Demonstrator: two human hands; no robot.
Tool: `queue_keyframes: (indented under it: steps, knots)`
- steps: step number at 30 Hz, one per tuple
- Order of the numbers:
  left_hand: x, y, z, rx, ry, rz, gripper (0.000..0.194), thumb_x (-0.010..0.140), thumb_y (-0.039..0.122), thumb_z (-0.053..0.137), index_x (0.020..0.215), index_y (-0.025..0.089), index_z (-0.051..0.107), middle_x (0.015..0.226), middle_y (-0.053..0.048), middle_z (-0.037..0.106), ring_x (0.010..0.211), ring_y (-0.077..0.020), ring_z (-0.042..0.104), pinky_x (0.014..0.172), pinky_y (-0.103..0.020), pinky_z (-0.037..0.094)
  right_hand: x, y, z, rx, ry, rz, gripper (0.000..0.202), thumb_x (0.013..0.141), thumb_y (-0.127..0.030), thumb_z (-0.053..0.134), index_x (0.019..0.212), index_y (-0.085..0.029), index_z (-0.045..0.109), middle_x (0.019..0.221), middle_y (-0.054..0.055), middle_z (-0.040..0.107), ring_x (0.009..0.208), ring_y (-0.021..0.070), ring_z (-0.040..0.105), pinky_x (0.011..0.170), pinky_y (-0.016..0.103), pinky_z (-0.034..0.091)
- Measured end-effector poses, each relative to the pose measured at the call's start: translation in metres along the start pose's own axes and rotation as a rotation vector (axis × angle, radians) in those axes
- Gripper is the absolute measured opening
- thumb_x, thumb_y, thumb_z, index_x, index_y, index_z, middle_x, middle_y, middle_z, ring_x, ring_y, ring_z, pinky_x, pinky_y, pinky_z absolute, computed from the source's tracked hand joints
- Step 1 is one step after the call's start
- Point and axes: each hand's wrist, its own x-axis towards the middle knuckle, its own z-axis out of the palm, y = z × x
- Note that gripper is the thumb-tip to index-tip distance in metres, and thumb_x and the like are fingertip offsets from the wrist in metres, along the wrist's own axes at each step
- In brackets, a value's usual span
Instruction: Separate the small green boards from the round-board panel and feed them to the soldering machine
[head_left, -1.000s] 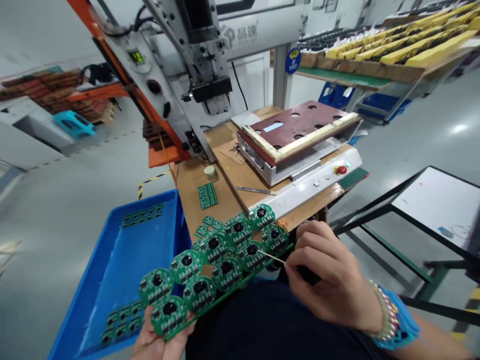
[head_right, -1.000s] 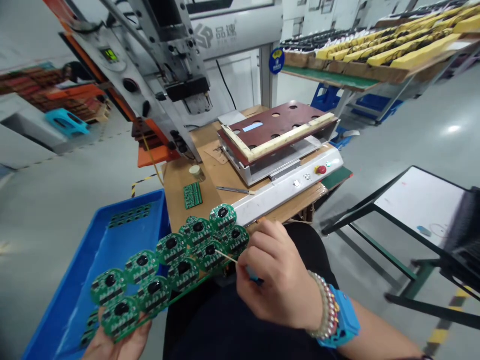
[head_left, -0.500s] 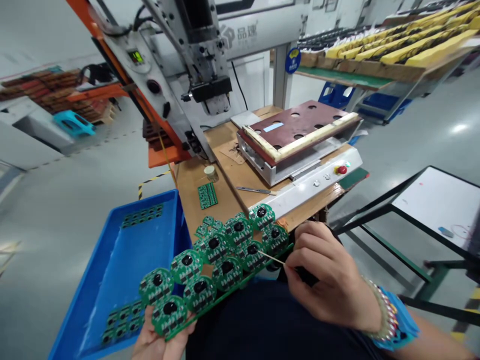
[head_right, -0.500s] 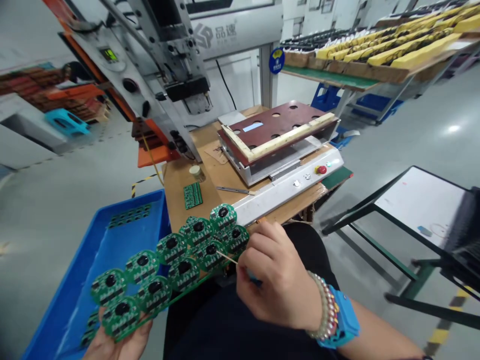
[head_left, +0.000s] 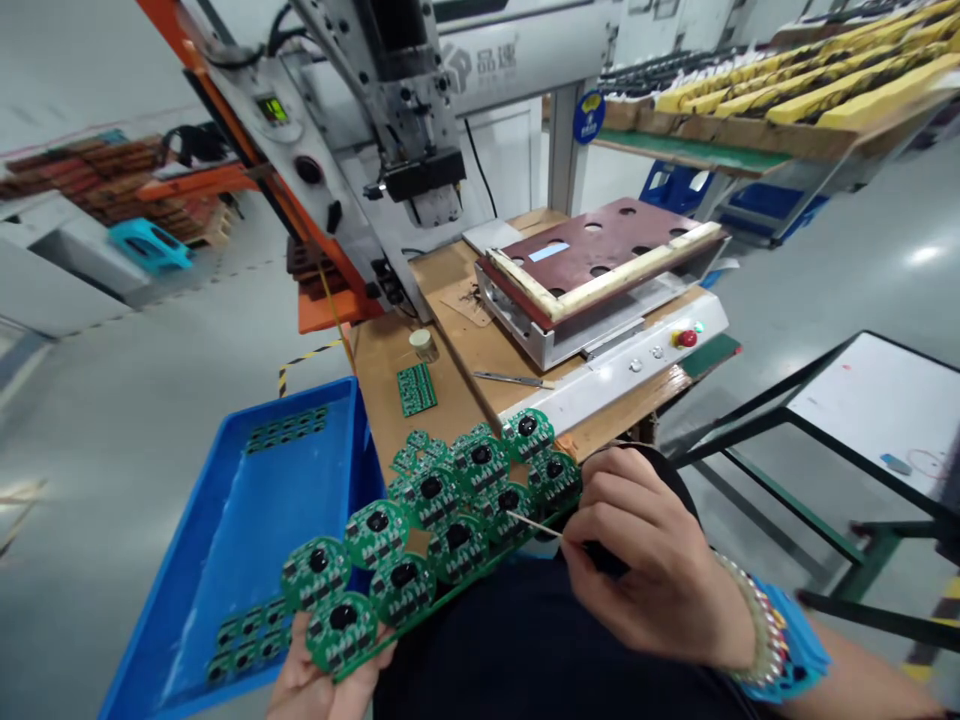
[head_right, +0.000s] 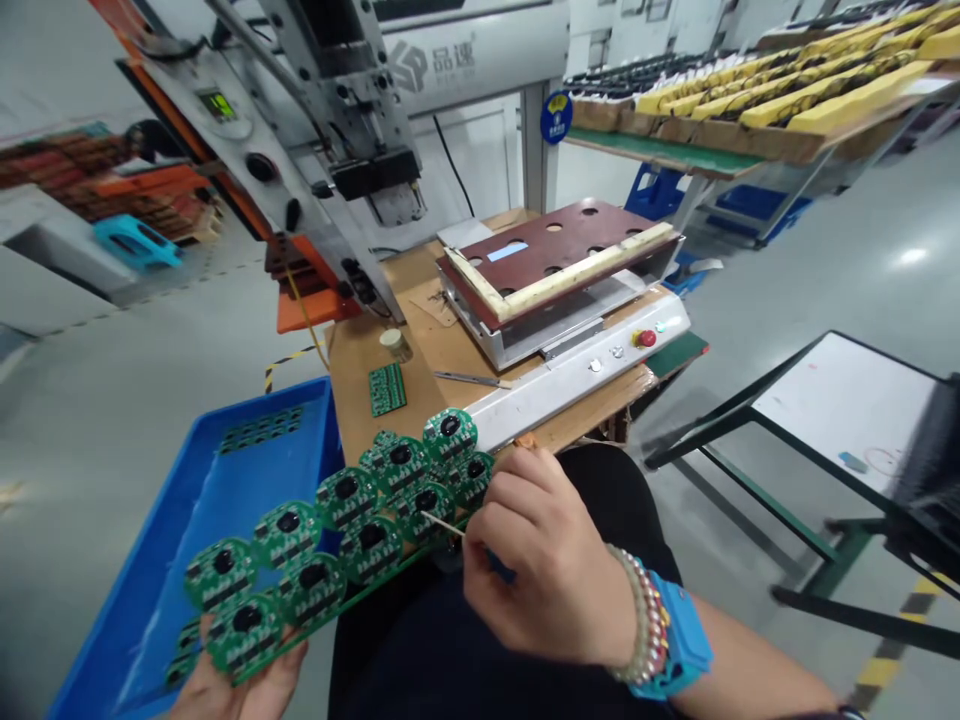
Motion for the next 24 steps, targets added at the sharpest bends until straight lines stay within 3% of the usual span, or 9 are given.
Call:
queue_keyframes:
  steps: [4,9,12,17,24]
  knots:
    - [-0.002,0.001,-0.001,-0.036,-0.081,-0.021,0.046,0.074,0.017,0.062,0.110,0.045,0.063,0.110,0.007,0.068,0.098,-0.0236,0.064,0.087,-0.029,0.049,0.001,0.000,0.001,-0.013,0.003,0.005,0.013,0.073,-0.006,0.051,0.071,-0.019,0.054,0.062,0.001,0.050,0.071,0.0157,0.044,0.064,0.032,0.039]
    - [-0.006,0.003,0.016,-0.058,0.081,-0.053,0.046,0.075,0.020,0.062,0.111,0.048,0.061,0.108,0.010,0.069,0.098,-0.0221,0.065,0.086,-0.029,0.051,-0.001,0.001,0.001,-0.009,-0.014,-0.010,0.012,0.071,-0.006,0.053,0.071,-0.018,0.054,0.062,0.002,0.050,0.072,0.0160,0.044,0.065,0.032,0.038]
    - [-0.007,0.004,0.021,-0.064,0.071,-0.066,0.044,0.076,0.021,0.062,0.111,0.047,0.061,0.107,0.009,0.070,0.098,-0.0213,0.065,0.086,-0.028,0.051,-0.002,0.001,0.001,0.004,-0.013,-0.010,0.012,0.070,-0.005,0.054,0.070,-0.017,0.054,0.063,0.002,0.051,0.072,0.0159,0.043,0.065,0.032,0.038]
    - [-0.004,0.002,0.008,-0.076,0.005,-0.011,0.054,0.071,0.012,0.065,0.115,0.044,0.059,0.110,0.007,0.069,0.099,-0.0239,0.064,0.086,-0.031,0.051,0.000,0.000,0.000,-0.008,-0.010,-0.001,0.014,0.071,-0.004,0.052,0.070,-0.017,0.054,0.062,0.003,0.051,0.072,0.0161,0.044,0.065,0.032,0.039]
    - [0.000,0.001,-0.011,0.055,-0.051,0.000,0.042,0.070,0.017,0.067,0.105,0.040,0.067,0.104,0.003,0.071,0.094,-0.0266,0.066,0.084,-0.034,0.052,-0.001,0.005,-0.003,-0.018,0.007,0.012,0.013,0.069,-0.004,0.055,0.068,-0.016,0.053,0.062,0.003,0.048,0.074,0.0170,0.044,0.065,0.033,0.040]
